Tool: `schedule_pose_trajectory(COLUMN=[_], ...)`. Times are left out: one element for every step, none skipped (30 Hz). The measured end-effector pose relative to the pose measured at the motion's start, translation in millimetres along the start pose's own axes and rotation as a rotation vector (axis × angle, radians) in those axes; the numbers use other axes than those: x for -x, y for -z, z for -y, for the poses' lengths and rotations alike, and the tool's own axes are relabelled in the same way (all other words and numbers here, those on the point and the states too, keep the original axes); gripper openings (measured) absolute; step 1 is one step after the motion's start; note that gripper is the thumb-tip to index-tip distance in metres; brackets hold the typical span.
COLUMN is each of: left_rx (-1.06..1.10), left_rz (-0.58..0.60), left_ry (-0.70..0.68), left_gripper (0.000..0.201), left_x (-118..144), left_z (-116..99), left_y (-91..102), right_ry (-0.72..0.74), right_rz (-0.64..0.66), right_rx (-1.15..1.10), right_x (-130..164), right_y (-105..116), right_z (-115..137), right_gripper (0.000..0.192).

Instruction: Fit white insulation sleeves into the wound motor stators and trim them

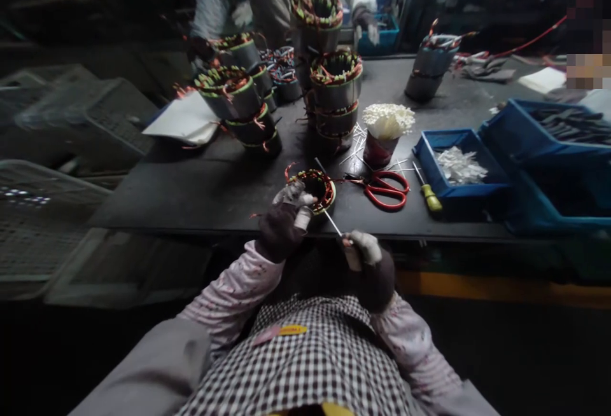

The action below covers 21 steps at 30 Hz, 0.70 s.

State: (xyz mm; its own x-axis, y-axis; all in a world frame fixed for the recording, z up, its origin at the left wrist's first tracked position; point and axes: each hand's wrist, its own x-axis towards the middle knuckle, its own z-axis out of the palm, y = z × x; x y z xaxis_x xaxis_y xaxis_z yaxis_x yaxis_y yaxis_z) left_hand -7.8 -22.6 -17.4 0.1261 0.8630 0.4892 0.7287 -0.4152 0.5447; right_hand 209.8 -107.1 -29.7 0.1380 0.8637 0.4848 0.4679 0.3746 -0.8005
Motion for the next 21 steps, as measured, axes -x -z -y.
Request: schedule_pose_trajectory(left_rx=[-0.025, -0.039, -0.031, 0.006, 0.075, 0.165, 0.26, 0.337, 0.382, 0.394, 0.383, 0.367, 0.363, 0.375, 0.397, 0.414, 0.419, 0.411, 0.394, 0.375, 0.361], left_rz=[-0.001, -0.007, -0.018, -0.036, -0.059, -0.082, -0.105, -0.124, -0.135, -0.133, -0.12, -0.106, -0.094, -0.084, -0.082, -0.086, -0.094, -0.096, -0.095, -0.093, -0.093], left_ry=[0.005, 0.014, 0.032, 0.061, 0.104, 0.159, 0.22, 0.276, 0.312, 0.318, 0.3, 0.27, 0.243, 0.227, 0.227, 0.238, 0.25, 0.259, 0.264, 0.263, 0.257], left_gripper=[0.027, 0.023, 0.021, 0.019, 0.019, 0.021, 0.023, 0.026, 0.027, 0.026, 0.023, 0.019, 0.016, 0.015, 0.014, 0.014, 0.013, 0.013, 0.014, 0.014, 0.014], left_x=[-0.6, -1.2, -1.8, -2.1, -2.0, -1.6, -1.0, -0.6, -0.3, -0.4, -0.7, -1.3, -2.1, -2.9, -3.6, -4.3, -4.9, -5.4, -5.8, -6.2, -6.5], left_z=[-1.1, -2.8, -4.8, -6.8, -8.5, -9.9, -10.8, -11.4, -11.8, -12.0, -12.2, -12.5, -12.8, -13.3, -13.9, -14.6, -15.4, -16.2, -17.0, -17.6, -18.1], left_y=[-1.1, -3.0, -5.4, -8.4, -11.7, -14.9, -17.8, -19.9, -21.1, -21.2, -20.2, -18.4, -16.1, -13.6, -11.2, -9.3, -7.9, -6.8, -6.2, -5.7, -5.3], right_ry=[0.066, 0.124, 0.159, 0.163, 0.14, 0.091, 0.019, -0.067, -0.154, -0.232, -0.294, -0.337, -0.362, -0.365, -0.354, -0.332, -0.302, -0.269, -0.242, -0.224, -0.213], right_rz=[0.017, 0.033, 0.033, 0.036, 0.042, 0.066, 0.094, 0.118, 0.146, 0.172, 0.205, 0.247, 0.296, 0.349, 0.386, 0.403, 0.409, 0.401, 0.396, 0.398, 0.4], right_rx=[0.02, 0.026, 0.008, -0.034, -0.088, -0.147, -0.209, -0.271, -0.329, -0.378, -0.415, -0.435, -0.432, -0.411, -0.38, -0.346, -0.311, -0.281, -0.257, -0.238, -0.222], right_x=[-7.3, -14.1, -20.4, -26.3, -32.0, -37.6, -43.3, -49.1, -55.0, -60.9, -66.3, -71.2, -75.2, -78.4, -80.8, -82.5, -83.8, -85.0, -86.1, -87.2, -88.4], right_y=[-4.7, -9.1, -13.0, -16.2, -18.8, -20.8, -22.5, -23.8, -25.0, -25.8, -26.2, -26.2, -25.6, -24.7, -23.5, -22.4, -21.5, -21.3, -21.7, -22.7, -24.1], right_z=[3.7, 7.1, 9.6, 10.8, 10.5, 9.1, 6.8, 4.2, 2.1, 0.8, 0.7, 1.8, 4.1, 7.1, 10.3, 13.5, 16.2, 18.1, 19.4, 20.0, 20.2], right_gripper=[0.016, 0.019, 0.021, 0.021, 0.019, 0.017, 0.014, 0.014, 0.016, 0.019, 0.021, 0.022, 0.022, 0.022, 0.021, 0.021, 0.02, 0.019, 0.018, 0.017, 0.016])
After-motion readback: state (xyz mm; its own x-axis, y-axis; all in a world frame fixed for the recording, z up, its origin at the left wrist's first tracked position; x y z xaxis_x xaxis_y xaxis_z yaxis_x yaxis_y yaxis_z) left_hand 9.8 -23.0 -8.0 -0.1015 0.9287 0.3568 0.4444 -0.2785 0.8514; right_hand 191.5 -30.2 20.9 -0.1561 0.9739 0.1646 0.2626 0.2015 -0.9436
